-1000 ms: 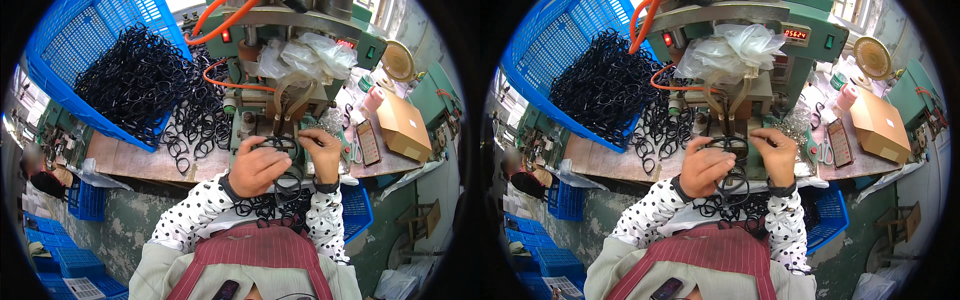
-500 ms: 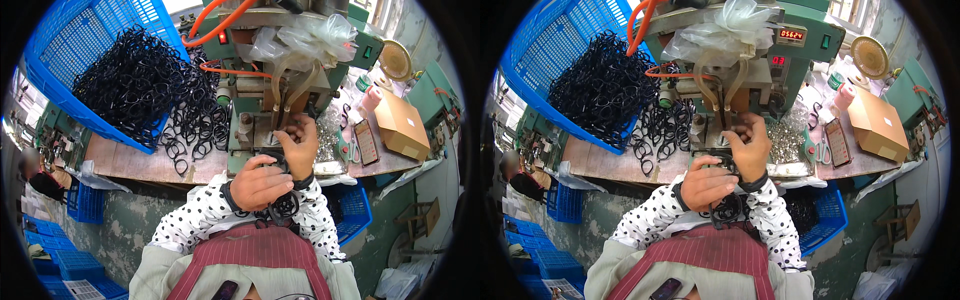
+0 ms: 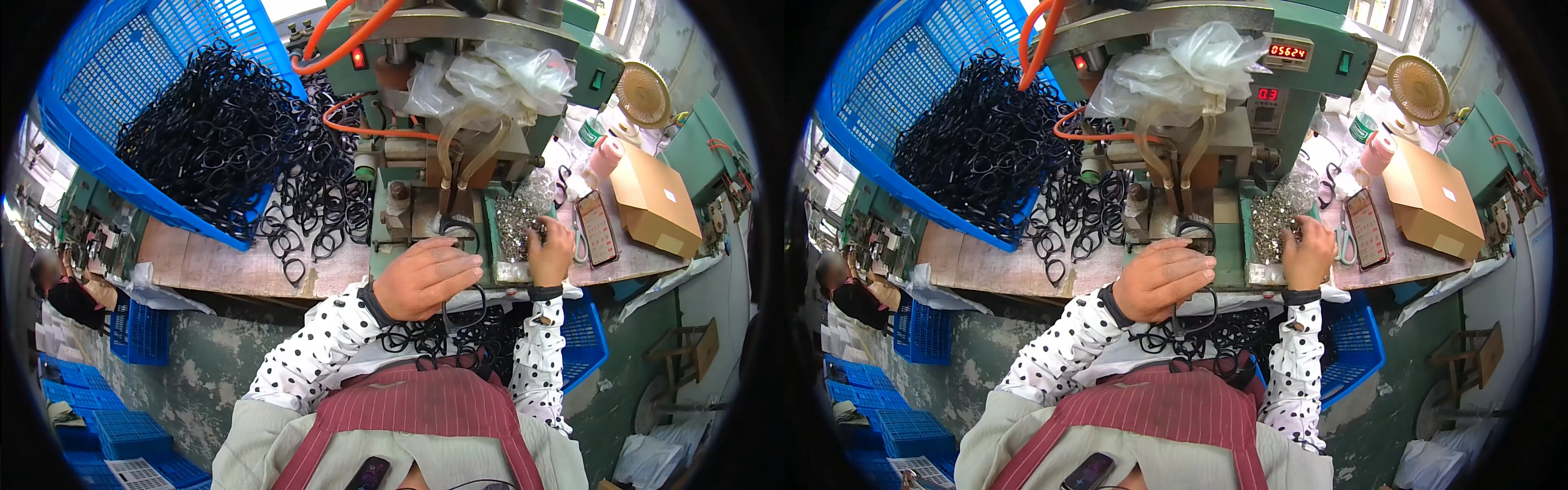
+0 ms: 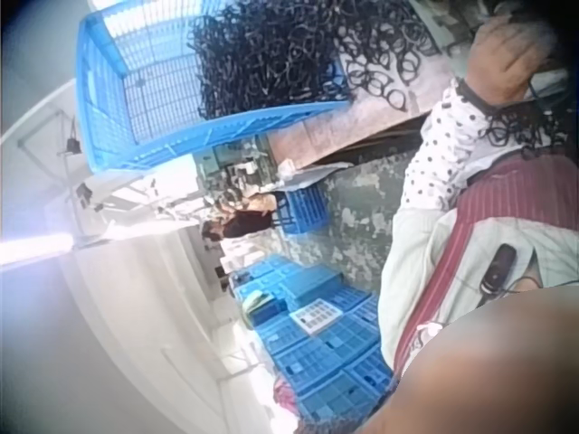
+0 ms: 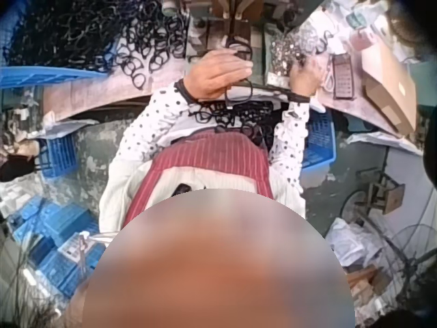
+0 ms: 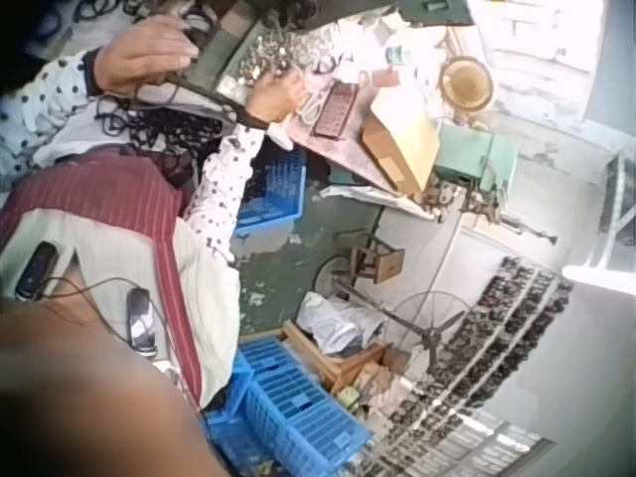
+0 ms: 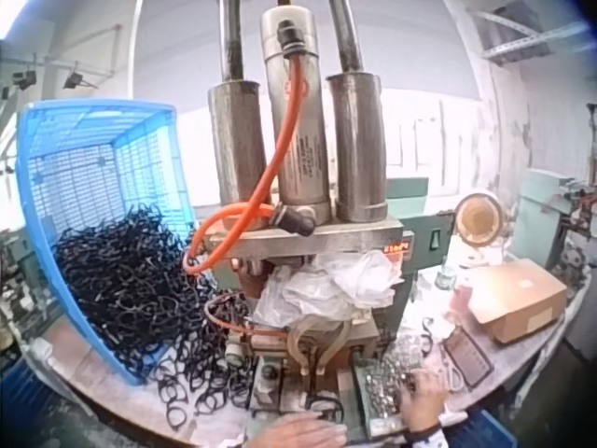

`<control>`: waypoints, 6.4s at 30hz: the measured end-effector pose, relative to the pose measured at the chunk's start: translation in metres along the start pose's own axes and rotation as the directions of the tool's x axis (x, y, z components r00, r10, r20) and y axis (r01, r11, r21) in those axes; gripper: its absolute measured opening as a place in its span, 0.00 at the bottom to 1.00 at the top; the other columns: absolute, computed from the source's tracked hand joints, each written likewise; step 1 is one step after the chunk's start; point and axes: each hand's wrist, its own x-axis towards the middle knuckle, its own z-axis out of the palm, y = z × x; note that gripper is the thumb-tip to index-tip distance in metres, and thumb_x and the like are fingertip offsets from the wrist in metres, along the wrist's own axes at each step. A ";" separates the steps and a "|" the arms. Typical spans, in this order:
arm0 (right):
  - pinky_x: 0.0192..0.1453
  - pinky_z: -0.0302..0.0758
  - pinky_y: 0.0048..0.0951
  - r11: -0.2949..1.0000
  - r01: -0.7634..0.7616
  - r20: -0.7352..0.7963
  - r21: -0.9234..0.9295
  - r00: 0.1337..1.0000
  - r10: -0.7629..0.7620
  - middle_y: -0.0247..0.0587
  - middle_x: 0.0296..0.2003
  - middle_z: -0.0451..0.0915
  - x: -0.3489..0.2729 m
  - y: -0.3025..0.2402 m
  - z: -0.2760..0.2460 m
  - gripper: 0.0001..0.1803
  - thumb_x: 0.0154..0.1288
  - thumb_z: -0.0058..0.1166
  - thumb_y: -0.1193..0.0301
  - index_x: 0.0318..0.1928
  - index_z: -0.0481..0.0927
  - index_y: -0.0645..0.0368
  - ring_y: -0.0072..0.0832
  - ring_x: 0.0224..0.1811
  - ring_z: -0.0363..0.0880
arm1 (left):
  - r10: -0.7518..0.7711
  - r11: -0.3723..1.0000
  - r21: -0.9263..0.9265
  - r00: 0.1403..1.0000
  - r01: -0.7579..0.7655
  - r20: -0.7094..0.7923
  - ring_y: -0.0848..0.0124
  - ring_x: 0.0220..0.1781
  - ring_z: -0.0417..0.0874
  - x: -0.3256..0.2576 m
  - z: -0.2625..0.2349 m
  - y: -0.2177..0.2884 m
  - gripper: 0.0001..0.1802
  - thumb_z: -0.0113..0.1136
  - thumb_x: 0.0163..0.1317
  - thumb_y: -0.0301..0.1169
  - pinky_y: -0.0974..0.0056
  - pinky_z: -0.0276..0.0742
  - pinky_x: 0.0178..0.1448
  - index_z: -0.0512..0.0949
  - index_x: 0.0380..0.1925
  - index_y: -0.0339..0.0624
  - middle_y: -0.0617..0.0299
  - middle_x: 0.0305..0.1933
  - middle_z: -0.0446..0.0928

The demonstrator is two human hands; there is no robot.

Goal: The person repeatedly picks up black eyeglass frames from a blue basket, places them into a press machine, and removes them after processing. The person also handles small metal components from a tray and places them into the frames.

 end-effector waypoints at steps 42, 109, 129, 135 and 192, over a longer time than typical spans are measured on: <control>0.39 0.73 0.23 0.668 -0.109 0.097 0.736 0.994 0.054 0.38 0.32 0.83 0.011 -0.081 -0.024 0.10 0.54 0.62 0.80 0.39 0.87 0.60 0.23 0.32 0.77 | -0.800 0.462 -0.197 0.312 0.865 -0.512 0.76 0.34 0.77 -0.130 -0.047 -0.126 0.09 0.51 0.72 0.32 0.71 0.72 0.41 0.72 0.43 0.39 0.64 0.36 0.77; 0.32 0.74 0.28 0.884 -0.278 -0.044 0.376 0.947 0.317 0.39 0.26 0.82 -0.008 0.002 0.005 0.06 0.62 0.59 0.70 0.35 0.82 0.59 0.24 0.25 0.79 | -0.681 0.485 0.207 0.515 0.850 -0.520 0.55 0.53 0.70 -0.092 0.004 -0.049 0.14 0.64 0.58 0.31 0.56 0.65 0.59 0.79 0.45 0.44 0.53 0.48 0.72; 0.34 0.72 0.21 0.722 -0.252 0.097 0.645 0.963 0.250 0.35 0.28 0.84 0.005 -0.042 -0.005 0.05 0.55 0.62 0.78 0.34 0.84 0.62 0.18 0.27 0.76 | -0.813 0.471 -0.299 0.276 0.830 -0.512 0.76 0.32 0.77 -0.089 -0.016 -0.046 0.20 0.55 0.70 0.31 0.71 0.71 0.37 0.66 0.58 0.37 0.61 0.33 0.79; 0.33 0.69 0.18 0.497 -0.278 0.302 0.822 0.953 0.033 0.33 0.28 0.83 0.017 -0.112 -0.052 0.07 0.55 0.62 0.80 0.37 0.85 0.65 0.15 0.28 0.74 | -0.741 0.563 -0.170 0.404 0.809 -0.536 0.71 0.35 0.78 -0.060 -0.025 -0.019 0.12 0.53 0.71 0.34 0.69 0.73 0.42 0.76 0.45 0.36 0.59 0.35 0.80; 0.42 0.74 0.39 0.999 -0.029 -0.020 0.021 0.999 0.030 0.39 0.33 0.80 -0.009 -0.001 0.014 0.08 0.56 0.64 0.65 0.32 0.82 0.54 0.40 0.38 0.78 | -0.072 0.997 -0.003 0.996 0.072 -0.045 0.57 0.50 0.80 0.001 0.003 0.006 0.24 0.59 0.50 0.20 0.52 0.77 0.59 0.77 0.52 0.40 0.56 0.58 0.77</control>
